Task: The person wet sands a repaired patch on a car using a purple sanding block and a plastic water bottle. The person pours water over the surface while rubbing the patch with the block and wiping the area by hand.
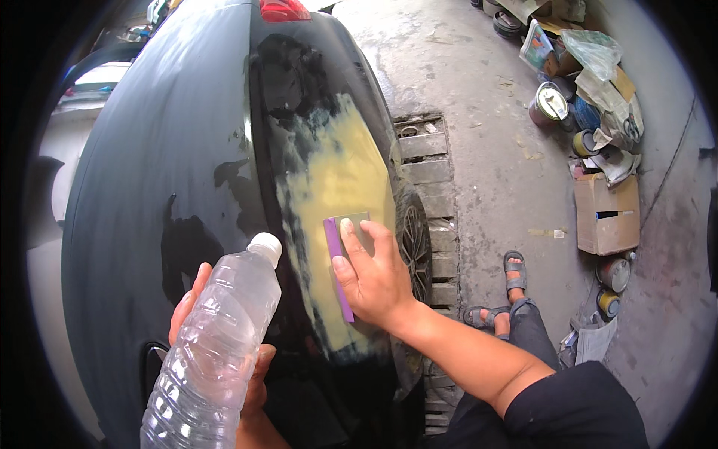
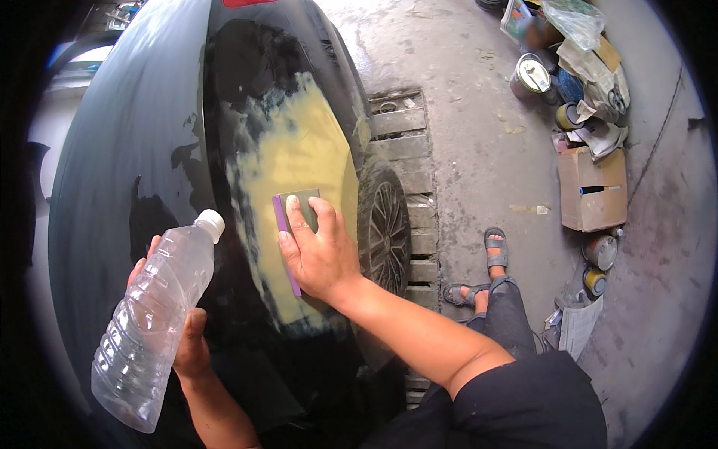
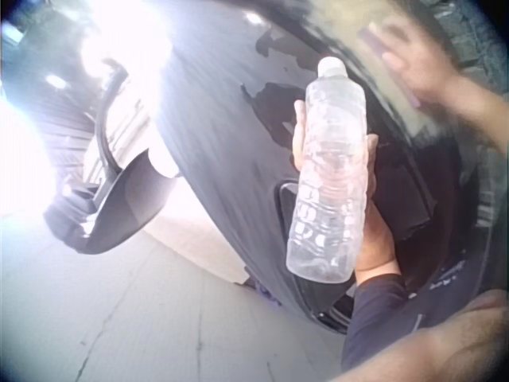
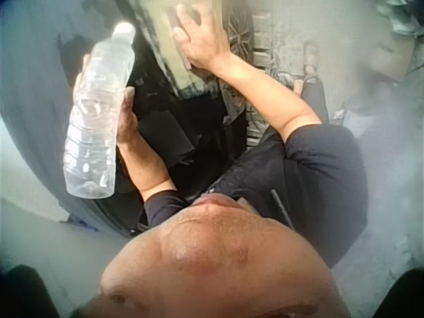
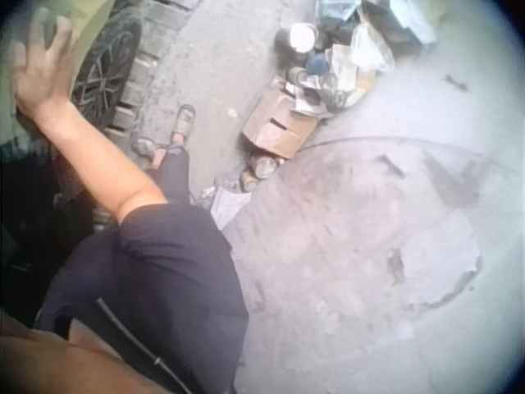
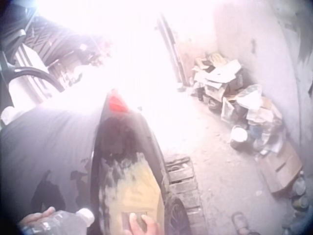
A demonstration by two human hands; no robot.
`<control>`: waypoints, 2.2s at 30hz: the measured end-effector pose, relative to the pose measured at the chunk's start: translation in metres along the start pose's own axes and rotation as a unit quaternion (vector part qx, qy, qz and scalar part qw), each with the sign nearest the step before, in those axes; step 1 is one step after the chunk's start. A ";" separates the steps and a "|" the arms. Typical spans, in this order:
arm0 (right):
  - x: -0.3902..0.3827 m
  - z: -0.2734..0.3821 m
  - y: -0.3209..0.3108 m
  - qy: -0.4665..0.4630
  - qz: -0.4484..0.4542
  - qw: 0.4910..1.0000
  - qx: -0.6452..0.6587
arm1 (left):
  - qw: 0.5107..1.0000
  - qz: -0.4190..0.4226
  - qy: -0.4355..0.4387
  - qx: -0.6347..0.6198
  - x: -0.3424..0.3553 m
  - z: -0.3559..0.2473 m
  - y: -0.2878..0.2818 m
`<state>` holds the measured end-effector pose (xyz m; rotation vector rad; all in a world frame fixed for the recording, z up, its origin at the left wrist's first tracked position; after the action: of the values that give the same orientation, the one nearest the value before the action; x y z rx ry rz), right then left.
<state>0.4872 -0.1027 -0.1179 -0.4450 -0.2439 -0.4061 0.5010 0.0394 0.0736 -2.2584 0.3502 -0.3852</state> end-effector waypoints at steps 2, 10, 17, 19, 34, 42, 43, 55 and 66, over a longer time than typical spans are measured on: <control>0.010 0.005 -0.001 0.013 -0.010 1.000 0.007 | 1.000 -0.005 0.000 -0.009 -0.001 -0.002 0.002; 0.055 0.022 0.007 0.015 -0.013 0.999 0.033 | 1.000 -0.011 0.007 -0.002 -0.004 0.005 -0.003; -0.043 0.021 -0.015 0.024 -0.004 1.000 -0.014 | 0.990 -0.105 -0.011 -0.096 -0.012 0.018 -0.010; 0.010 0.035 -0.003 0.033 -0.024 0.999 0.008 | 0.992 -0.092 0.006 -0.080 -0.009 0.015 -0.009; -0.038 0.051 -0.007 0.039 -0.026 0.999 -0.001 | 0.999 -0.041 0.029 -0.013 0.000 0.025 -0.013; -0.113 0.062 -0.014 0.048 -0.002 0.999 0.001 | 0.998 -0.059 0.017 -0.005 0.000 0.023 -0.017; -0.093 0.064 -0.014 0.045 -0.019 0.999 -0.005 | 0.997 -0.067 0.021 -0.010 0.001 0.024 -0.013; -0.093 0.068 -0.013 0.062 -0.029 0.998 0.011 | 0.999 -0.040 -0.019 -0.008 0.002 0.025 -0.002; -0.125 0.041 -0.015 0.061 -0.025 0.998 -0.014 | 0.999 -0.030 -0.017 0.000 0.004 0.032 -0.007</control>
<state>0.3638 -0.0553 -0.1153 -0.4413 -0.1308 -0.4843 0.5173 0.0642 0.0595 -2.2766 0.2657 -0.3769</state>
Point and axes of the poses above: each hand's wrist, its own x-axis towards the middle knuckle, its own y-axis out of the palm, z = x × y, the point moved 6 cm from there along x, towards the middle knuckle, and after that the axes turned 5 degrees about z, right-handed, at the moved point
